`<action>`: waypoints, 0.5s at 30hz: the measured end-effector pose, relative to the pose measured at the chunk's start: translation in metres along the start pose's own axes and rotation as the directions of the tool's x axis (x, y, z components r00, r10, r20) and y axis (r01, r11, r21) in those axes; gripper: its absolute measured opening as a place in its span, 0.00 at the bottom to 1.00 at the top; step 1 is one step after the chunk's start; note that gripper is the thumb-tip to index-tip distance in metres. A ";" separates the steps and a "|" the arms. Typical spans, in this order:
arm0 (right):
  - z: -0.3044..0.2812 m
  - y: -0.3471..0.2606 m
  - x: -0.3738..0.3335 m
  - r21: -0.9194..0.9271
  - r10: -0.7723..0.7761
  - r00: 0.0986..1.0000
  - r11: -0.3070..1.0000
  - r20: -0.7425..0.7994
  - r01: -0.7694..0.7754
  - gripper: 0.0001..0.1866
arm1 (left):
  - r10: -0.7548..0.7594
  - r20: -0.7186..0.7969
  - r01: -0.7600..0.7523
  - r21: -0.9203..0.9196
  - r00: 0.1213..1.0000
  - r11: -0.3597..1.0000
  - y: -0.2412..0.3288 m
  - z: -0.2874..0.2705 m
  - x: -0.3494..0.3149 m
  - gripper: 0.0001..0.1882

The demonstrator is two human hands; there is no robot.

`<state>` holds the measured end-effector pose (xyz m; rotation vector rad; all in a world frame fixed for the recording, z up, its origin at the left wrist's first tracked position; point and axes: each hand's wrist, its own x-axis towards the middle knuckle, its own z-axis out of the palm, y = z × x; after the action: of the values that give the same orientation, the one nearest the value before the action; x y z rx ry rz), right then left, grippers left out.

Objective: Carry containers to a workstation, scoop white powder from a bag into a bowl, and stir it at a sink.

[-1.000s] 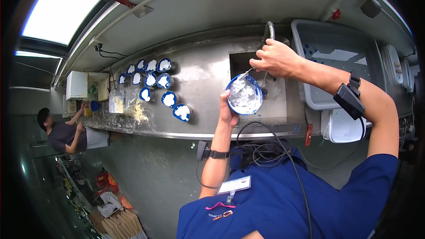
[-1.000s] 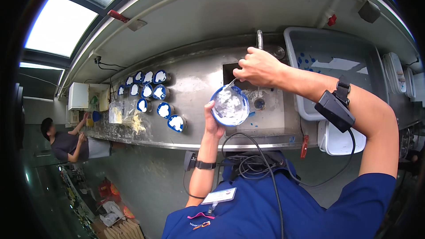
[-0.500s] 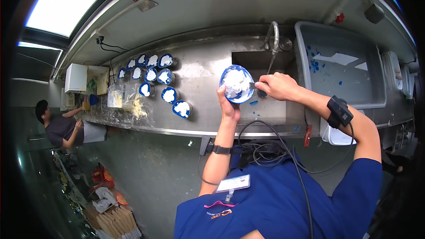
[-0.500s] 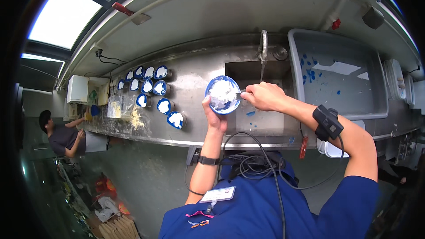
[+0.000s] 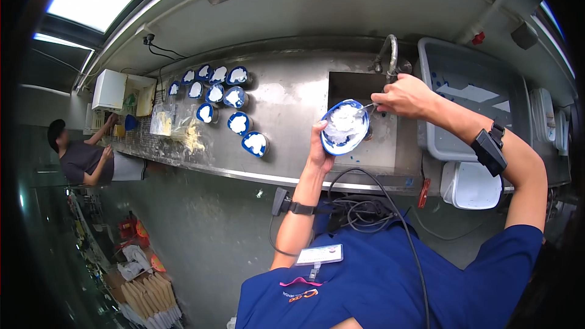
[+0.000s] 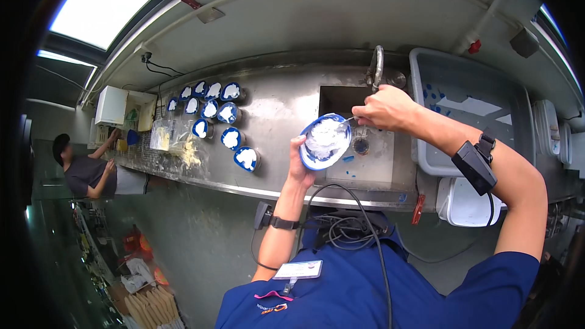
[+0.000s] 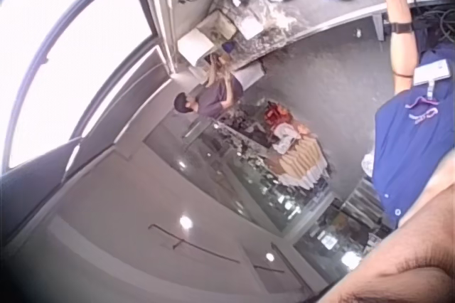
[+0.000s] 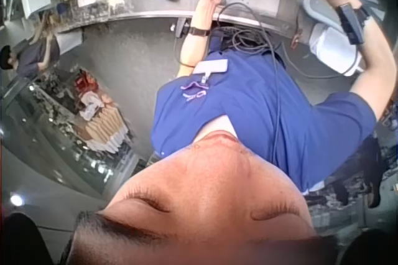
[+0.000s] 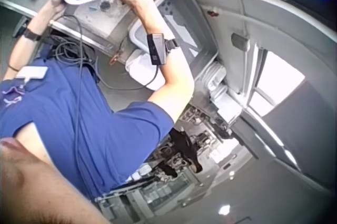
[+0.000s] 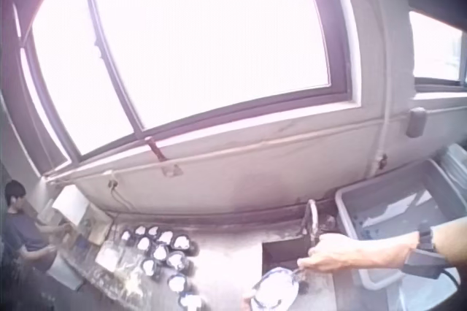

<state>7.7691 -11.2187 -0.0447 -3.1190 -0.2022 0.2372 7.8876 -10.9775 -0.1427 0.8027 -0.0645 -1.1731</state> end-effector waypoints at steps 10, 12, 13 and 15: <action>0.040 -0.093 -0.003 0.736 0.139 0.726 -0.043 0.674 -0.675 0.22 | 0.269 -0.364 -0.274 0.038 0.892 0.961 -0.021 -0.031 0.023 0.37; 0.045 -0.091 0.000 0.747 0.131 0.735 -0.120 0.665 -0.654 0.20 | 0.215 -0.291 -0.233 -0.028 0.932 0.972 -0.014 -0.017 0.021 0.38; 0.046 -0.090 -0.001 0.754 0.128 0.746 -0.197 0.654 -0.627 0.19 | 0.199 -0.241 -0.209 -0.017 0.950 0.978 -0.011 -0.018 0.019 0.39; 0.032 -0.088 -0.004 0.813 0.346 0.853 0.306 0.391 -0.496 0.18 | 0.189 -0.237 -0.201 -0.025 0.953 0.979 -0.002 -0.018 0.018 0.39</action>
<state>7.7488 -11.1324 -0.0745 -1.9566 0.5986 0.4026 7.9013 -10.9830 -0.1637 0.8660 0.0780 -0.8846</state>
